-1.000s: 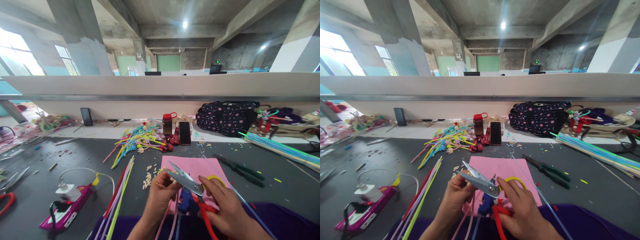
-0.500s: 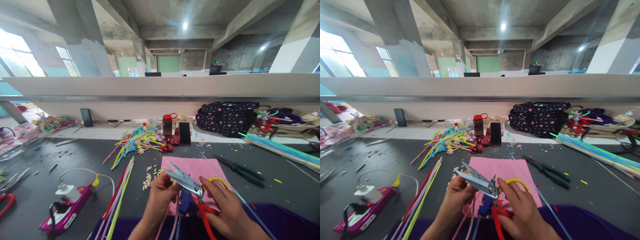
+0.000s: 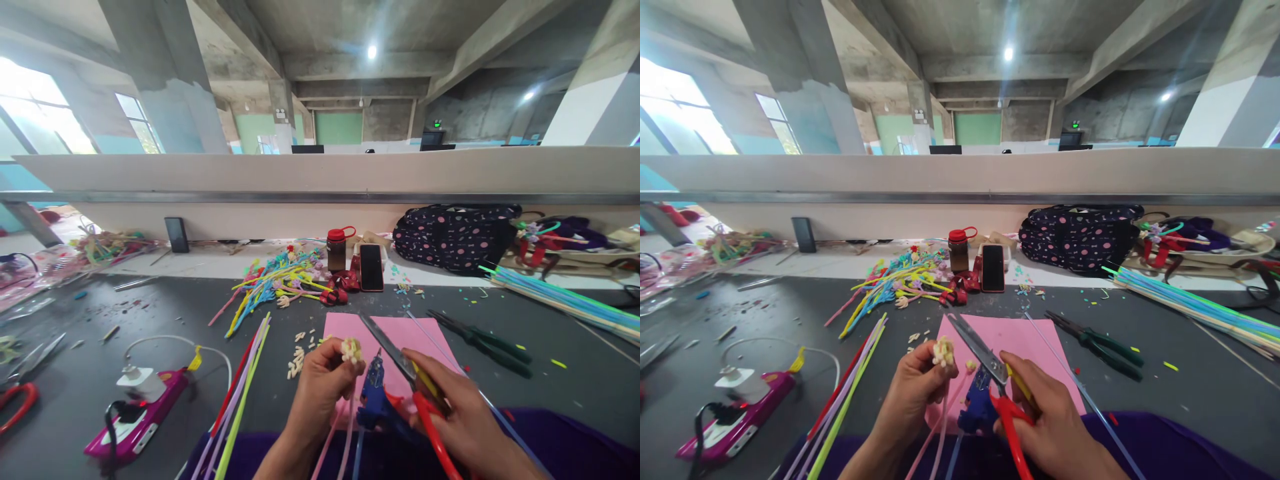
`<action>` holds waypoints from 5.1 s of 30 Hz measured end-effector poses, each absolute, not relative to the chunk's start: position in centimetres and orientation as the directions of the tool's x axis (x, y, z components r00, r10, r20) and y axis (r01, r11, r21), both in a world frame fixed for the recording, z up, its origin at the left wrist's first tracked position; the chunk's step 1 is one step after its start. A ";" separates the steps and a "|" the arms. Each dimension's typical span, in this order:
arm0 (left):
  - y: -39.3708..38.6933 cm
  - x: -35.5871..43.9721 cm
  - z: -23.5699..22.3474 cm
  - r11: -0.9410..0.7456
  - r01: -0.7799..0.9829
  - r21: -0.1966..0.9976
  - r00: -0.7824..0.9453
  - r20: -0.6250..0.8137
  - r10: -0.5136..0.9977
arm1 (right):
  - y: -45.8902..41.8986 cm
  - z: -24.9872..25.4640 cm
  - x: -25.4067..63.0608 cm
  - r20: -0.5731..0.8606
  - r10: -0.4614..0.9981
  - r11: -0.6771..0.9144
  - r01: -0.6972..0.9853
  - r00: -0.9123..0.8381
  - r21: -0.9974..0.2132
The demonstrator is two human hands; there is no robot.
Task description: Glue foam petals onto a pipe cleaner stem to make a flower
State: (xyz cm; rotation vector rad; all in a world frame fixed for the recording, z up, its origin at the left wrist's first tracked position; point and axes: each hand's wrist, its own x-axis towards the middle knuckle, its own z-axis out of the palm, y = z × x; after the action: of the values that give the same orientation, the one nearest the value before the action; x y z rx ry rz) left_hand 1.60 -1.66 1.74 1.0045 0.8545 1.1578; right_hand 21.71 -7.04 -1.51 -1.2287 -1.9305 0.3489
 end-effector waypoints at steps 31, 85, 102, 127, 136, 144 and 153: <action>-1.9 1.1 1.5 0.156 -0.449 0.880 0.273 -0.032 0.962 | -7.0 -2.4 21.1 0.654 0.671 0.610 0.761 -0.348 -0.221; -2.2 1.7 1.5 0.129 -0.300 0.945 0.298 -0.035 0.954 | -6.9 -2.2 21.2 0.623 0.728 0.534 0.806 -0.285 -0.255; -2.2 2.2 1.5 0.107 -0.270 0.957 0.254 -0.037 0.967 | -6.9 -2.1 21.0 0.647 0.709 0.541 0.805 -0.281 -0.243; -1.7 2.0 1.0 0.116 -0.250 0.961 0.303 -0.036 0.952 | -7.1 -2.6 21.5 0.624 0.708 0.548 0.816 -0.333 -0.186; -1.6 2.0 0.9 0.114 -0.262 0.958 0.312 -0.028 0.950 | -7.2 -2.3 21.4 0.600 0.718 0.566 0.797 -0.352 -0.210; -1.8 2.1 1.0 0.139 -0.295 0.945 0.305 -0.044 0.951 | -7.1 -2.2 21.3 0.584 0.732 0.567 0.788 -0.350 -0.238; -1.9 2.0 0.8 0.146 -0.309 0.940 0.329 -0.038 0.944 | -7.1 -2.2 21.3 0.598 0.722 0.569 0.790 -0.348 -0.227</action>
State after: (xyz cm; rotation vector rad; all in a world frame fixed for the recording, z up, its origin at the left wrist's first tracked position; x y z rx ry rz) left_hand 2.03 -1.94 0.83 1.0335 0.7779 1.0466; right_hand 21.26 -7.10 -2.19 -1.2033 -2.1369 -0.1322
